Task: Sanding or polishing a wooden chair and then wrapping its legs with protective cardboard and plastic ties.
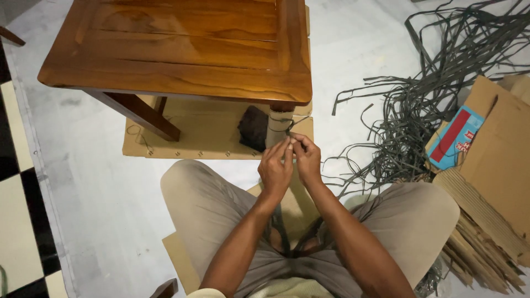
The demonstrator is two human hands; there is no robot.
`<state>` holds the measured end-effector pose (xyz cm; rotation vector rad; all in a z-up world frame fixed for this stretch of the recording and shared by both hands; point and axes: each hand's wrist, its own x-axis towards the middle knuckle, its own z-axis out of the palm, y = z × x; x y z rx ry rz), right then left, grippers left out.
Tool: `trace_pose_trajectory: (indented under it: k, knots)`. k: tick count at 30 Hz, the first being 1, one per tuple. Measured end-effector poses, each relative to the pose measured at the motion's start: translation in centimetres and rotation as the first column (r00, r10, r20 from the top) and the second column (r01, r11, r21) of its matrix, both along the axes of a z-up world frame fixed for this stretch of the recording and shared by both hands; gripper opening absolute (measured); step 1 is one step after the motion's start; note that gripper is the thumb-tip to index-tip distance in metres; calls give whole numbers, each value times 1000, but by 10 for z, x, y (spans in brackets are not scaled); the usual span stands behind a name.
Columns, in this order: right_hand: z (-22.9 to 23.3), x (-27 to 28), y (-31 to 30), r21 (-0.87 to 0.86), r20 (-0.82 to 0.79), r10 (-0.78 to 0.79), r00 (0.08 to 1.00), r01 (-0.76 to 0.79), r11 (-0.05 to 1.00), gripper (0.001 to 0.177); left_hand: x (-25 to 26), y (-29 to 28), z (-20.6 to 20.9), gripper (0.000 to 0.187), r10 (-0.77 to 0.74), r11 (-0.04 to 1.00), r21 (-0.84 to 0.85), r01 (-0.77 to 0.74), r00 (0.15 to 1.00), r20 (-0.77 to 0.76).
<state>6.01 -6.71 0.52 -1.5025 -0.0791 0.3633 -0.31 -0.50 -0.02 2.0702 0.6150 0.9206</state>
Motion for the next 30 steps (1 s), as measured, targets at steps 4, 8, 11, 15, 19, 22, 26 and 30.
trace_pose_trajectory:
  k: [4,8,11,15,19,22,26,30]
  knots:
    - [-2,1,1,26,55,53,997,-54,998,20,0,1,8,23,-22,1000,2,22,999,35]
    - [-17,9,-1,138,4,98,995,-97,986,19,0,-1,9,21,-8,1000,1,8,999,31]
    - [-22,12,0,211,-38,152,988,-141,967,16,-1,0,7,19,43,999,-5,-43,999,6]
    - [-15,12,1,252,-87,171,981,-145,957,9,4,4,12,20,101,957,-262,-125,990,-103]
    - [6,7,3,247,-99,164,981,-136,960,4,13,6,10,25,144,889,-402,-218,968,-207]
    - [-11,11,-1,234,-73,186,980,-165,958,6,19,9,15,25,139,849,-469,-244,959,-249]
    - [-21,13,-4,214,-65,205,977,-187,959,11,20,10,10,20,149,848,-476,-232,967,-206]
    - [-7,9,-5,103,15,198,980,-198,975,17,23,13,-1,11,191,895,-399,-198,980,-57]
